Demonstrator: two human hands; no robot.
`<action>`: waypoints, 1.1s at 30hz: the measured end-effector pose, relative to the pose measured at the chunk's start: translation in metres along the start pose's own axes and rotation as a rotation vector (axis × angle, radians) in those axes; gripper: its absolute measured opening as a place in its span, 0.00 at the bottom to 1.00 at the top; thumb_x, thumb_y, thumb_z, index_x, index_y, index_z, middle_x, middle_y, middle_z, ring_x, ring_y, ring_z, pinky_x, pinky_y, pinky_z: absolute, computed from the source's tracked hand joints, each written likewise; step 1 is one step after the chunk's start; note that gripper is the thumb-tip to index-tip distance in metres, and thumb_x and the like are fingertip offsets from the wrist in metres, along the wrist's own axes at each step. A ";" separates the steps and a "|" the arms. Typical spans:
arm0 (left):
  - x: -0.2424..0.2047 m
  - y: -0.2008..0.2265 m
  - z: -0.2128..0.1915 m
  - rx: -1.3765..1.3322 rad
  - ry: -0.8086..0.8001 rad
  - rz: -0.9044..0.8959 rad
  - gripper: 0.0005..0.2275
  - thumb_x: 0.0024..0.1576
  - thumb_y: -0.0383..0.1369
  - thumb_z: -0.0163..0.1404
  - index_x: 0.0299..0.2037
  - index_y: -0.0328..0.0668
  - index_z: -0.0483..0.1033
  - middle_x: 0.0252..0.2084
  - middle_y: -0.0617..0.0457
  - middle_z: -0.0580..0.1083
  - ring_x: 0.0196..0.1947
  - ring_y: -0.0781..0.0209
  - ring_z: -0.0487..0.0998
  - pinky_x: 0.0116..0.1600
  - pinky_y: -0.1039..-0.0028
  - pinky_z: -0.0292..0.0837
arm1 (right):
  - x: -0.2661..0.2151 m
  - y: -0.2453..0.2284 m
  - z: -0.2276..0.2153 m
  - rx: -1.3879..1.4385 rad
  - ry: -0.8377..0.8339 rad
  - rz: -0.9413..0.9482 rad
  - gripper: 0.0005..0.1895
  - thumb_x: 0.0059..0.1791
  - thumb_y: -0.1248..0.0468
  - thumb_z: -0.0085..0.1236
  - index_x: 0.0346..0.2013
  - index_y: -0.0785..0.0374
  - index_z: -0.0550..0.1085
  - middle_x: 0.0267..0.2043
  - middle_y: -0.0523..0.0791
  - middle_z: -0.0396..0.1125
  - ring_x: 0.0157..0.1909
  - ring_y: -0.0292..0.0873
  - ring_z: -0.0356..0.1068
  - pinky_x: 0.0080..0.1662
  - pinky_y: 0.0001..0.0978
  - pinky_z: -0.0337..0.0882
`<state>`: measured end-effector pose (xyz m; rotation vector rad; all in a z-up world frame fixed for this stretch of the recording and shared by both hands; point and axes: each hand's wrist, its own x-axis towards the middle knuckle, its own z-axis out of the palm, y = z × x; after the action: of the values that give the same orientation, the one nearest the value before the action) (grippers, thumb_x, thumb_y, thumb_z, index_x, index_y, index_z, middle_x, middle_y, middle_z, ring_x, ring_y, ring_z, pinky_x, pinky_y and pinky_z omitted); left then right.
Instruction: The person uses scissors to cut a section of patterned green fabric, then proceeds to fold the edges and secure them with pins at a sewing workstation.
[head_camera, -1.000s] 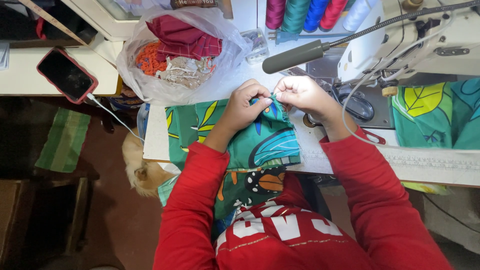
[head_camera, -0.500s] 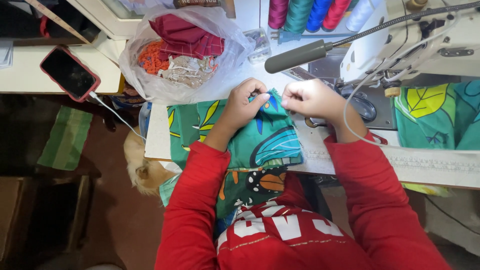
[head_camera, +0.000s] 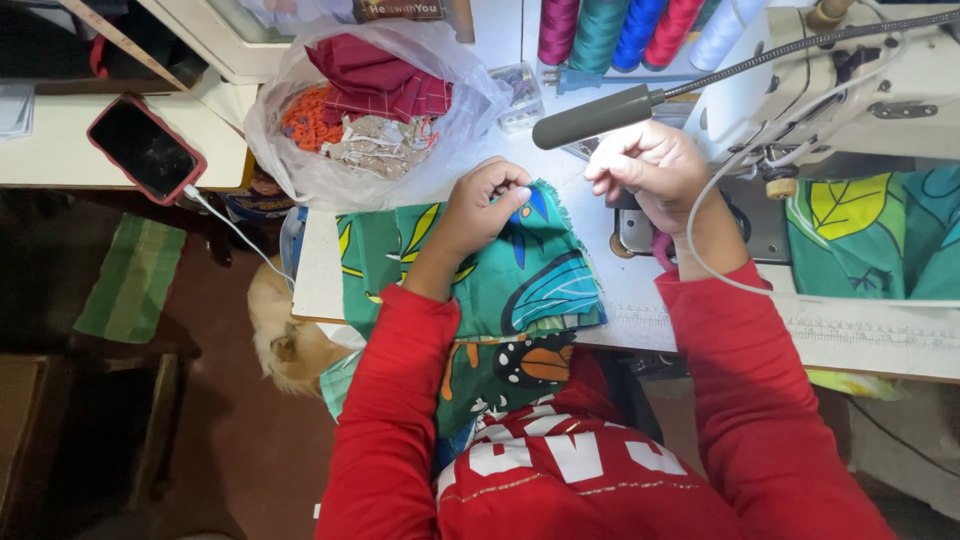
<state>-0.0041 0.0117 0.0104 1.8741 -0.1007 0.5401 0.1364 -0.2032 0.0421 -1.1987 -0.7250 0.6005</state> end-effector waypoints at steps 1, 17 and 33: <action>0.000 0.001 0.000 -0.013 -0.008 -0.001 0.03 0.58 0.30 0.56 0.39 0.41 0.79 0.30 0.52 0.72 0.34 0.62 0.74 0.44 0.71 0.72 | 0.001 0.002 -0.001 0.015 0.016 -0.037 0.06 0.51 0.69 0.59 0.36 0.72 0.74 0.32 0.57 0.73 0.33 0.45 0.79 0.33 0.28 0.78; -0.002 -0.026 -0.008 -0.031 -0.528 -0.197 0.03 0.57 0.28 0.53 0.38 0.46 0.77 0.35 0.61 0.77 0.38 0.70 0.75 0.47 0.77 0.70 | 0.130 0.016 0.145 -0.143 -0.203 -0.006 0.06 0.51 0.66 0.61 0.35 0.66 0.73 0.33 0.52 0.75 0.34 0.39 0.76 0.40 0.26 0.80; 0.001 -0.026 -0.025 -0.244 -0.627 -0.283 0.05 0.58 0.31 0.57 0.42 0.44 0.79 0.35 0.61 0.77 0.37 0.72 0.76 0.47 0.78 0.72 | 0.124 0.017 0.110 -1.143 -0.279 0.059 0.05 0.52 0.62 0.51 0.36 0.59 0.69 0.26 0.49 0.70 0.31 0.54 0.71 0.35 0.50 0.65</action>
<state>-0.0024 0.0442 -0.0053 1.7175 -0.2950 -0.2566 0.1300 -0.0388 0.0694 -2.2095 -1.3547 0.3817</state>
